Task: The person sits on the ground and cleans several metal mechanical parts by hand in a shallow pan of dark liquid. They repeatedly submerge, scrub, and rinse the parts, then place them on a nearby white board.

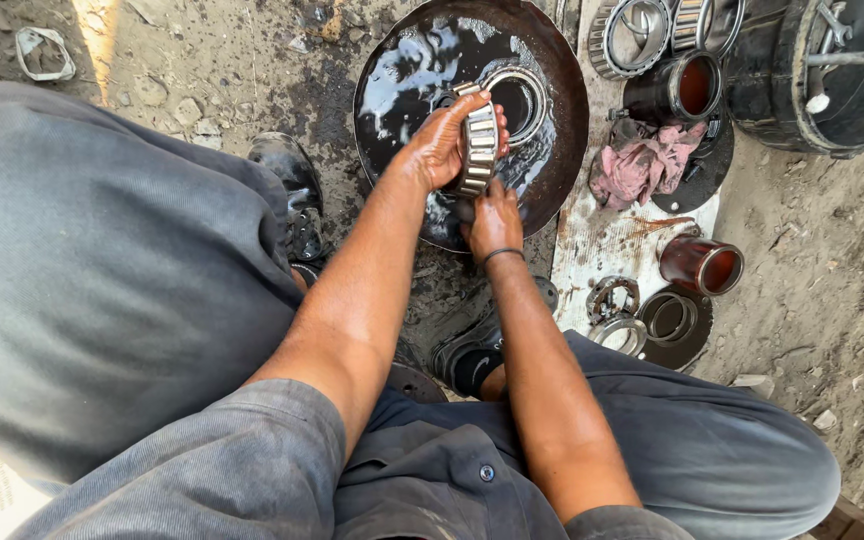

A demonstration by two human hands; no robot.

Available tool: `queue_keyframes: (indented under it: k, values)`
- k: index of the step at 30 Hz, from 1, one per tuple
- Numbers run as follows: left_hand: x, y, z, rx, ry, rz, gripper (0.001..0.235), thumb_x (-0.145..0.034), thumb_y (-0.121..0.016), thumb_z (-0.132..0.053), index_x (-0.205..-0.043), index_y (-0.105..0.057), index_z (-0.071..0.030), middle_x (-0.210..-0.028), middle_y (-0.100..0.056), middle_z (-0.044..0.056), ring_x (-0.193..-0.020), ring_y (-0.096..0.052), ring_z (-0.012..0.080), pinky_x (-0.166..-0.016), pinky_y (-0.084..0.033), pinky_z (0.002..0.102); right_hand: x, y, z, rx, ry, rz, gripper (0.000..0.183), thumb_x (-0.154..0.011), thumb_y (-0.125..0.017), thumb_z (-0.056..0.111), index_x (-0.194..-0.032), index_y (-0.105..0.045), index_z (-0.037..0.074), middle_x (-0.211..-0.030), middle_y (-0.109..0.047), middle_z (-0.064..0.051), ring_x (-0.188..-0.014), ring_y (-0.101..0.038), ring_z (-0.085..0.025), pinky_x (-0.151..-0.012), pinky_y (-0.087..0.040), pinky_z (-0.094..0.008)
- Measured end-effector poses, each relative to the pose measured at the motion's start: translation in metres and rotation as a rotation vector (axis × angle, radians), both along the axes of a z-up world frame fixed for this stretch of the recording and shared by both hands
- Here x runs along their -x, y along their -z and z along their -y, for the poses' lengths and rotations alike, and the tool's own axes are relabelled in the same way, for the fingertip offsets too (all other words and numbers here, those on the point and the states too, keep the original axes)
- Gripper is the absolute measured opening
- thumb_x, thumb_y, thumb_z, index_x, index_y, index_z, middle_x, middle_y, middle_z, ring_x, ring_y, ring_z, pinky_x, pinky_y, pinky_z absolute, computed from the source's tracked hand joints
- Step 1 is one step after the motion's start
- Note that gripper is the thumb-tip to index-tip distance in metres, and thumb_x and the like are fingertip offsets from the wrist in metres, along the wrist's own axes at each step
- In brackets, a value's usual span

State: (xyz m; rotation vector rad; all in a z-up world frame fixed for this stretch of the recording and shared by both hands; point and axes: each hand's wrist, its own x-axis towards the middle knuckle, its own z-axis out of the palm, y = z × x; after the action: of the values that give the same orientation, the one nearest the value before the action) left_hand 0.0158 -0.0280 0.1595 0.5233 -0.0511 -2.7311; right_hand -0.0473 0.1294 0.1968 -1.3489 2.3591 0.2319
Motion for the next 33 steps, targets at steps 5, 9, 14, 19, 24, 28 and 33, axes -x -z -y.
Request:
queue_keyframes:
  k: [5, 9, 14, 19, 24, 28, 33]
  values:
    - [-0.003, 0.008, 0.003, 0.052, -0.009, 0.010, 0.025, -0.088, -0.075, -0.010, -0.110, -0.070, 0.001, -0.096, -0.074, 0.013, -0.087, -0.075, 0.0221, -0.086, -0.065, 0.041, 0.041, -0.037, 0.007, 0.008, 0.453, 0.692, 0.044, -0.072, -0.086, 0.016, -0.113, -0.074, 0.008, -0.095, -0.076, -0.009, -0.083, -0.070, -0.022, -0.076, -0.056, -0.040]
    - [0.000, 0.009, 0.003, 0.008, 0.002, -0.044, 0.025, -0.091, -0.077, -0.013, -0.110, -0.068, 0.000, -0.097, -0.072, 0.012, -0.087, -0.074, 0.0221, -0.085, -0.064, 0.040, 0.068, -0.090, 0.024, 0.251, 0.520, 0.954, 0.034, -0.084, -0.077, 0.016, -0.113, -0.075, -0.001, -0.102, -0.078, -0.011, -0.085, -0.073, -0.015, -0.075, -0.059, -0.026]
    - [0.010, 0.014, 0.004, -0.039, 0.104, 0.136, 0.071, -0.092, -0.045, -0.065, -0.096, -0.071, 0.001, -0.082, -0.074, 0.014, -0.073, -0.074, 0.0237, -0.069, -0.064, 0.041, 0.040, -0.115, 0.063, 0.572, 0.761, 0.728, 0.036, -0.085, -0.070, 0.027, -0.114, -0.072, 0.007, -0.096, -0.072, -0.005, -0.083, -0.073, -0.019, -0.071, -0.061, -0.037]
    - [0.018, 0.039, 0.004, 0.059, 0.110, 0.407, 0.070, -0.093, -0.038, -0.074, -0.102, -0.069, -0.012, -0.090, -0.075, 0.009, -0.081, -0.074, 0.0216, -0.075, -0.061, 0.043, -0.056, -0.065, 0.062, 0.782, 0.001, -0.129, 0.058, -0.087, -0.073, 0.016, -0.143, -0.059, 0.013, -0.148, -0.047, -0.023, -0.138, -0.046, -0.041, -0.110, -0.048, -0.052]
    - [0.007, 0.069, -0.001, 0.086, 0.114, 0.387, 0.067, -0.095, -0.047, -0.074, -0.105, -0.073, -0.013, -0.096, -0.074, 0.009, -0.087, -0.070, 0.0244, -0.084, -0.057, 0.047, -0.061, -0.046, 0.053, 0.665, -0.041, -0.136, 0.054, -0.088, -0.076, 0.018, -0.139, -0.058, 0.018, -0.141, -0.046, -0.018, -0.131, -0.048, -0.040, -0.109, -0.050, -0.052]
    - [0.009, 0.075, -0.005, 0.220, 0.130, 0.428, 0.076, -0.093, -0.038, -0.075, -0.136, -0.058, -0.015, -0.136, -0.062, 0.011, -0.123, -0.059, 0.0252, -0.106, -0.045, 0.046, -0.038, -0.035, 0.084, 0.629, 0.079, -0.183, 0.044, -0.088, -0.076, 0.018, -0.129, -0.061, 0.017, -0.136, -0.050, -0.017, -0.131, -0.052, -0.040, -0.105, -0.053, -0.047]
    - [0.019, 0.078, -0.023, 0.557, 0.201, 0.455, 0.083, -0.094, -0.026, -0.070, -0.162, -0.023, -0.022, -0.167, -0.025, 0.007, -0.151, -0.026, 0.0245, -0.119, -0.025, 0.044, 0.019, -0.031, 0.130, 0.493, 0.324, -0.070, 0.052, -0.082, -0.079, 0.029, -0.128, -0.061, 0.013, -0.127, -0.053, -0.019, -0.118, -0.057, -0.041, -0.097, -0.051, -0.051]
